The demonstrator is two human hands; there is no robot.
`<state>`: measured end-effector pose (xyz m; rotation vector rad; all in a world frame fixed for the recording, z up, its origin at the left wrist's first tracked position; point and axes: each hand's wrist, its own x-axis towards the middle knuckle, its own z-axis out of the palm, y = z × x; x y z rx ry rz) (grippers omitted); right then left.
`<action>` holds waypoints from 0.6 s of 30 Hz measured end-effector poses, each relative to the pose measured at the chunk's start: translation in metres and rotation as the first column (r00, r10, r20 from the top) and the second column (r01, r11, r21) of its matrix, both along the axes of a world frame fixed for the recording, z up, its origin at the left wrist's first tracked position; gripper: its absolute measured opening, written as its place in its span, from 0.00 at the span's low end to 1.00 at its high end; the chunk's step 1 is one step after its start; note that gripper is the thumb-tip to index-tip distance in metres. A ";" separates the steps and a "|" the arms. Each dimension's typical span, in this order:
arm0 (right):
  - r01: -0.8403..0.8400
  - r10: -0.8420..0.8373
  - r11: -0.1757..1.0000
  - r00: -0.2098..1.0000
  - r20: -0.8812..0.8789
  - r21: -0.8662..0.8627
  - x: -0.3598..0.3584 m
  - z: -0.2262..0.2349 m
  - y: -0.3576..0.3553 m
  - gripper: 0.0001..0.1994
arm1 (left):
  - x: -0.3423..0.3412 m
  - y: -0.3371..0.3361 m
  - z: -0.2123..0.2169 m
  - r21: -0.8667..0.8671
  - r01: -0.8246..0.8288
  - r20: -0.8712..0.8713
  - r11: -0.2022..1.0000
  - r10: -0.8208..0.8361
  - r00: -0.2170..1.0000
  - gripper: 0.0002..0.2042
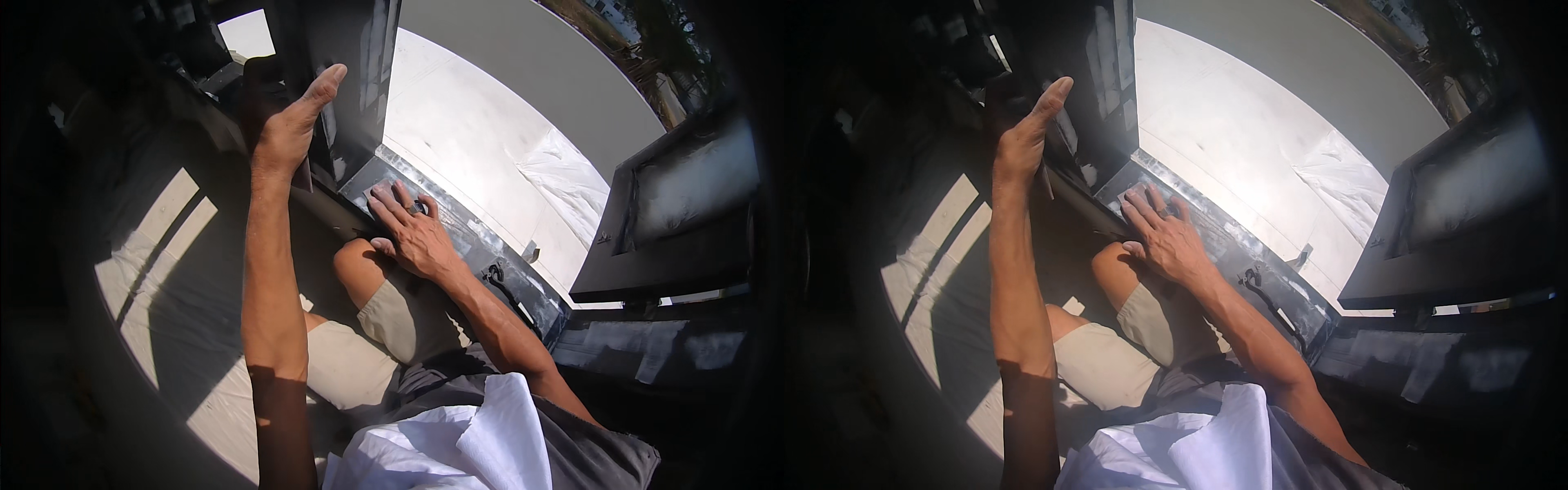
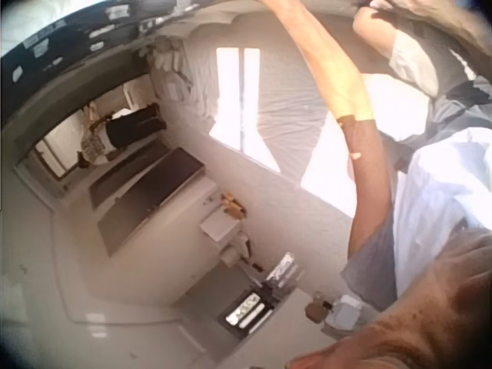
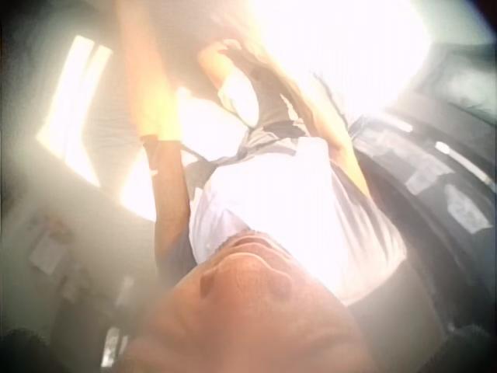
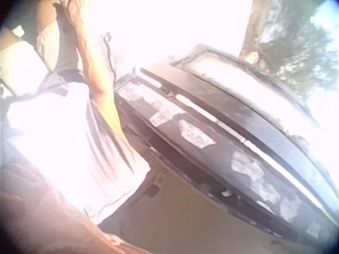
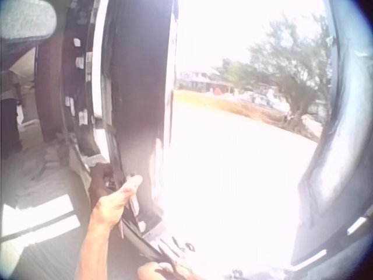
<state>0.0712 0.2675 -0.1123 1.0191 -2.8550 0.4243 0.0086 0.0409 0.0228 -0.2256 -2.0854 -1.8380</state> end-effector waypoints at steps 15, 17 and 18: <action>0.066 -0.066 0.998 0.998 -0.003 -0.026 0.039 -0.015 0.016 0.27 | 0.013 -0.002 0.008 0.009 -0.080 0.095 0.997 0.079 0.992 0.22; 0.116 -0.115 0.993 0.993 0.005 -0.030 0.058 -0.022 0.024 0.25 | 0.012 -0.006 0.007 0.024 -0.074 0.102 0.997 0.072 0.992 0.22; 0.098 -0.099 0.994 0.995 -0.015 -0.037 0.050 -0.020 0.017 0.25 | 0.010 -0.005 0.005 0.040 -0.049 0.093 0.998 0.045 0.995 0.22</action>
